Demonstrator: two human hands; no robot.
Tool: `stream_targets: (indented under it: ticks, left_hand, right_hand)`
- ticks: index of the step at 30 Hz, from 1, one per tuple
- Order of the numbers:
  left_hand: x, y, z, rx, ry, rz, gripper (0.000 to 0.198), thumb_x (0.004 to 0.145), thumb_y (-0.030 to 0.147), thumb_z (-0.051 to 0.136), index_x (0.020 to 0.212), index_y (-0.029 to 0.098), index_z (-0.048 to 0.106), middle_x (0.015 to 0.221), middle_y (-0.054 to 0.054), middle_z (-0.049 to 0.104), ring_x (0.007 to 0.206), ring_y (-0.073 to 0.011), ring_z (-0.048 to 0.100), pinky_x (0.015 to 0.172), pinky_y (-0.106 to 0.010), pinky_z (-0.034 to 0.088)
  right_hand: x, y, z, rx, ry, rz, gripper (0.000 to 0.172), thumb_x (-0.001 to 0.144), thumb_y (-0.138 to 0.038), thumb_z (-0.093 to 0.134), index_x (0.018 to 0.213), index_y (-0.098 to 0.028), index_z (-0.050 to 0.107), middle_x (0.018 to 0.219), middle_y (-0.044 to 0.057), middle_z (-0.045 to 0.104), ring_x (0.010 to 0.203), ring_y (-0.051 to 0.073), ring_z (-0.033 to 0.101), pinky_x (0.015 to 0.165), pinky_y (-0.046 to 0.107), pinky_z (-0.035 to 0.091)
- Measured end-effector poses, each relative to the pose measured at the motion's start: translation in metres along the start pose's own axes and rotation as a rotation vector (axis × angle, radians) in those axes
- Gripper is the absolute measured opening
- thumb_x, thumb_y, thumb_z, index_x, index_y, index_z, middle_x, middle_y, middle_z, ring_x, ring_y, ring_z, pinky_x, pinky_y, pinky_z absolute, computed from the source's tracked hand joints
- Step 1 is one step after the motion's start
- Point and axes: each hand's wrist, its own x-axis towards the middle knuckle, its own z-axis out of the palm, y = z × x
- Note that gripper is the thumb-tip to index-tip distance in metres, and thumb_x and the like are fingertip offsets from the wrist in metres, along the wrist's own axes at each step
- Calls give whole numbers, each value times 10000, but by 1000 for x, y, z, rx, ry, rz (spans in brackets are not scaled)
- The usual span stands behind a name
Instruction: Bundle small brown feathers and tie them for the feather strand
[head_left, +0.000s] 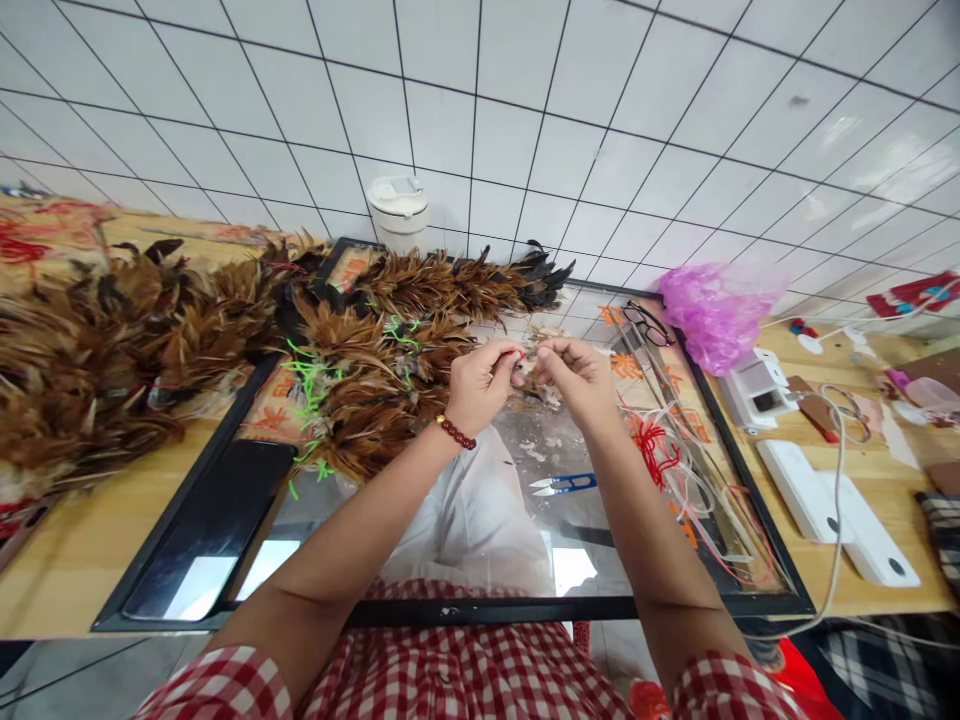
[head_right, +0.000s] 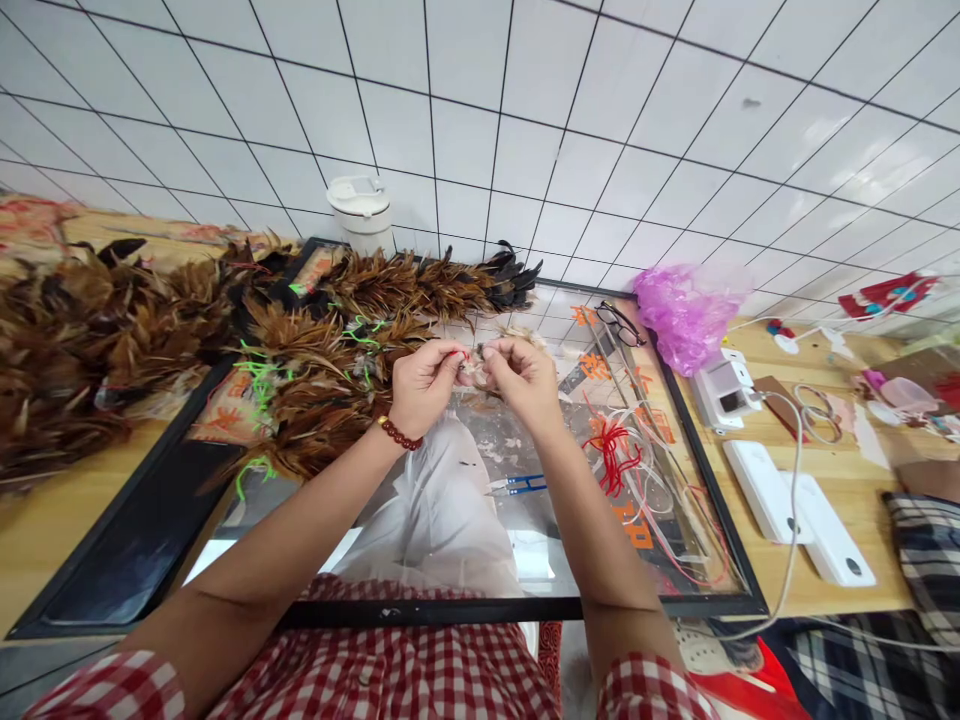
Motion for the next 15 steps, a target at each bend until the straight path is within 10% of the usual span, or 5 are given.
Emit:
stream_targets:
  ticks: [15]
  left_hand:
    - [-2, -3, 1, 5, -52, 9, 136, 862, 257, 547, 842, 168, 649, 689, -1, 671, 527, -95, 653, 494, -162, 480]
  right_hand:
    - [6, 5, -7, 132, -228, 90, 216, 747, -384, 689, 789, -179, 639, 633, -28, 557, 508, 68, 427, 480, 211, 341]
